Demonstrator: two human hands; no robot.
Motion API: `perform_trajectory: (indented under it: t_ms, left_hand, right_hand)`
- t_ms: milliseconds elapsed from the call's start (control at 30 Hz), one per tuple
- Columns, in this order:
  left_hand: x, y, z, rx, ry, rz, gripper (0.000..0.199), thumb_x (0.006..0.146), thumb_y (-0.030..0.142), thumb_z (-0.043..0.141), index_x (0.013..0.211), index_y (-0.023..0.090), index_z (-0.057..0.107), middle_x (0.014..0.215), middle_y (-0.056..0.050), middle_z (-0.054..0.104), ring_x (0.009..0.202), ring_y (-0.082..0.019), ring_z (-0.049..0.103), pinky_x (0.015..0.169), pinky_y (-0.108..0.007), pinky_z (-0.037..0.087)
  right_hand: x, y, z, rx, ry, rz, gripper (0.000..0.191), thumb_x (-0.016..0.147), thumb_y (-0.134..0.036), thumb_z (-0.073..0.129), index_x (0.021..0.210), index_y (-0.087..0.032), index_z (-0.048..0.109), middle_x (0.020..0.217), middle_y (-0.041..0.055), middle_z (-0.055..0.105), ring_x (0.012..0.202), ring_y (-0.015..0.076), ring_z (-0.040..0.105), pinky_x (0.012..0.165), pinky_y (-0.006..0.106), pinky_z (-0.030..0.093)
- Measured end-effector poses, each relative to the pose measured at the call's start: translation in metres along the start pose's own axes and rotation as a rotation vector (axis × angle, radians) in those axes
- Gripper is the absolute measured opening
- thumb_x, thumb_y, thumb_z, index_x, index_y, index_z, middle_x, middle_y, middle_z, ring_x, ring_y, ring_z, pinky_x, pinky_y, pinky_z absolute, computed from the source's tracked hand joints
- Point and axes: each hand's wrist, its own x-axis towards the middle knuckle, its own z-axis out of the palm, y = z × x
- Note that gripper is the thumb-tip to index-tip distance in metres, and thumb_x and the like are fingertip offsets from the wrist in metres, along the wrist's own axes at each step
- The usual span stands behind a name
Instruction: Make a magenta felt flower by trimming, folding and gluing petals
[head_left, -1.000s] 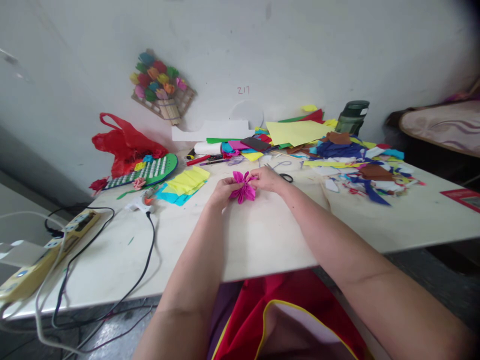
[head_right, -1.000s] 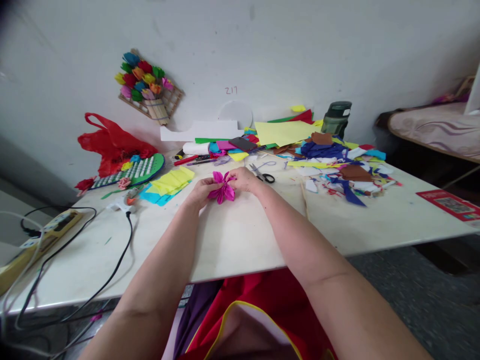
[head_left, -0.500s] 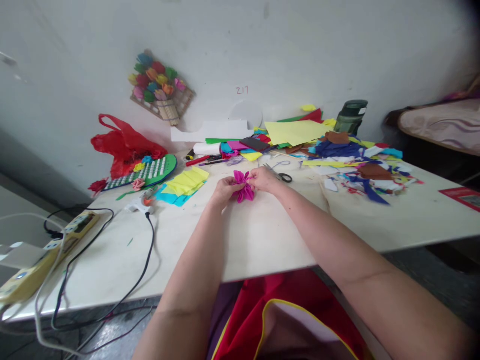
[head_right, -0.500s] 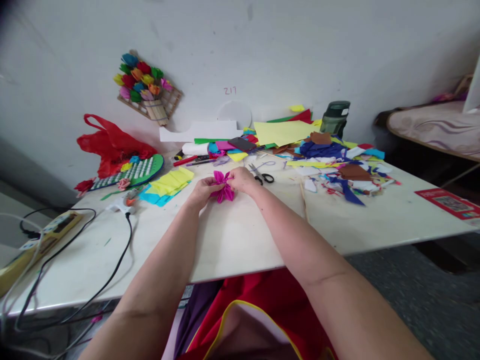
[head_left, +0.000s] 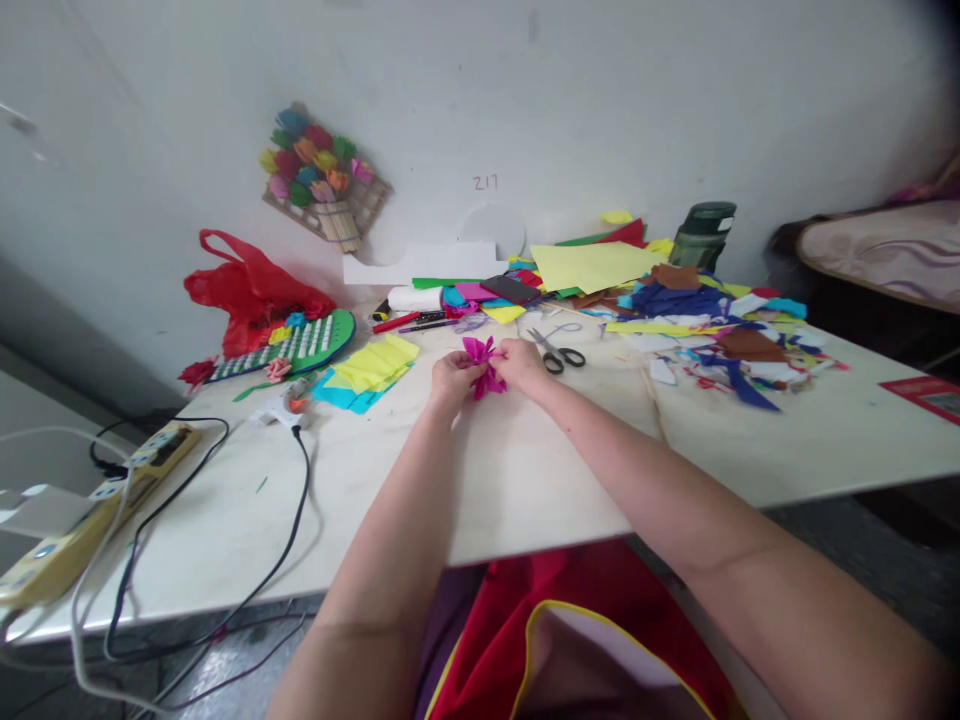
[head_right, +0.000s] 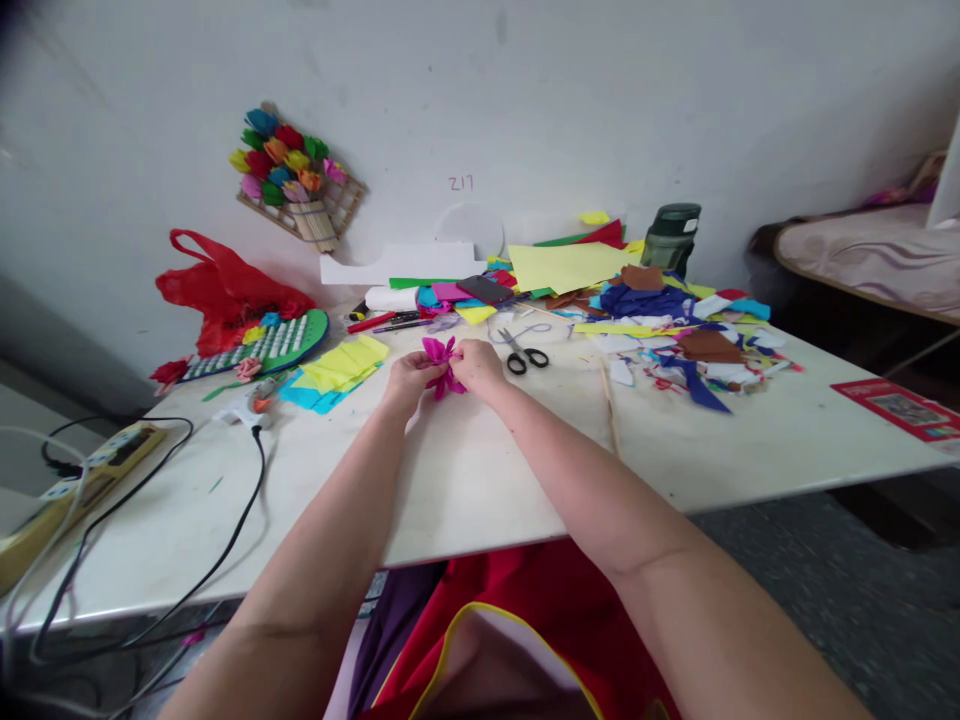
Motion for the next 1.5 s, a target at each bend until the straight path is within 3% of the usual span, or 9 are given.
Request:
perform_trajectory:
  t_ms: [167, 267, 400, 567, 800, 1500]
  left_hand:
    - [-0.002, 0.003, -0.008, -0.117, -0.092, -0.019, 0.043, 0.044, 0.020, 0.084, 0.081, 0.012, 0.064, 0.069, -0.003, 0.067, 0.062, -0.013, 0.061, 0.065, -0.026, 0.046]
    - [-0.002, 0.002, -0.011, -0.137, -0.131, -0.025, 0.044, 0.045, 0.022, 0.085, 0.083, 0.012, 0.064, 0.072, -0.003, 0.067, 0.064, -0.013, 0.062, 0.065, -0.026, 0.046]
    - [-0.003, 0.002, -0.012, -0.118, -0.186, -0.060, 0.043, 0.047, 0.024, 0.086, 0.083, 0.013, 0.064, 0.070, -0.002, 0.067, 0.061, -0.013, 0.061, 0.062, -0.026, 0.045]
    - [-0.005, 0.004, -0.010, -0.124, -0.206, -0.082, 0.041, 0.045, 0.020, 0.086, 0.079, 0.014, 0.063, 0.067, -0.002, 0.066, 0.059, -0.013, 0.060, 0.059, -0.025, 0.044]
    - [-0.004, 0.002, -0.010, -0.133, -0.236, -0.082, 0.041, 0.045, 0.018, 0.085, 0.078, 0.014, 0.061, 0.066, -0.002, 0.066, 0.058, -0.013, 0.060, 0.057, -0.024, 0.044]
    - [-0.002, 0.001, -0.012, -0.112, -0.248, -0.117, 0.035, 0.049, 0.023, 0.084, 0.075, 0.012, 0.062, 0.064, -0.003, 0.063, 0.055, -0.012, 0.057, 0.053, -0.024, 0.038]
  right_hand:
    - [0.003, 0.005, -0.018, 0.116, -0.069, -0.024, 0.016, 0.074, -0.029, 0.055, 0.066, -0.019, 0.065, 0.058, 0.0011, 0.062, 0.063, 0.0162, 0.056, 0.057, 0.026, 0.036]
    - [0.008, 0.014, -0.024, 0.238, -0.002, 0.041, 0.027, 0.076, -0.038, 0.051, 0.060, -0.018, 0.061, 0.056, 0.0014, 0.061, 0.060, 0.0157, 0.054, 0.055, 0.027, 0.035]
    - [0.019, 0.028, -0.021, 0.325, 0.095, 0.064, 0.020, 0.069, -0.036, 0.058, 0.067, -0.018, 0.065, 0.070, 0.0017, 0.066, 0.070, 0.0166, 0.057, 0.062, 0.027, 0.038]
    - [0.023, 0.033, -0.015, 0.526, -0.067, 0.104, 0.021, 0.062, -0.036, 0.062, 0.069, -0.017, 0.066, 0.068, 0.0009, 0.063, 0.068, 0.0151, 0.054, 0.062, 0.027, 0.038]
    - [0.016, 0.026, -0.015, 0.564, -0.176, 0.121, 0.019, 0.056, -0.035, 0.063, 0.057, -0.018, 0.057, 0.059, -0.0027, 0.054, 0.063, 0.0124, 0.046, 0.061, 0.027, 0.033]
    - [0.016, 0.025, -0.008, 0.667, -0.155, 0.190, 0.010, 0.056, -0.023, 0.062, 0.053, -0.017, 0.055, 0.051, -0.0045, 0.051, 0.056, 0.0103, 0.045, 0.057, 0.026, 0.033]
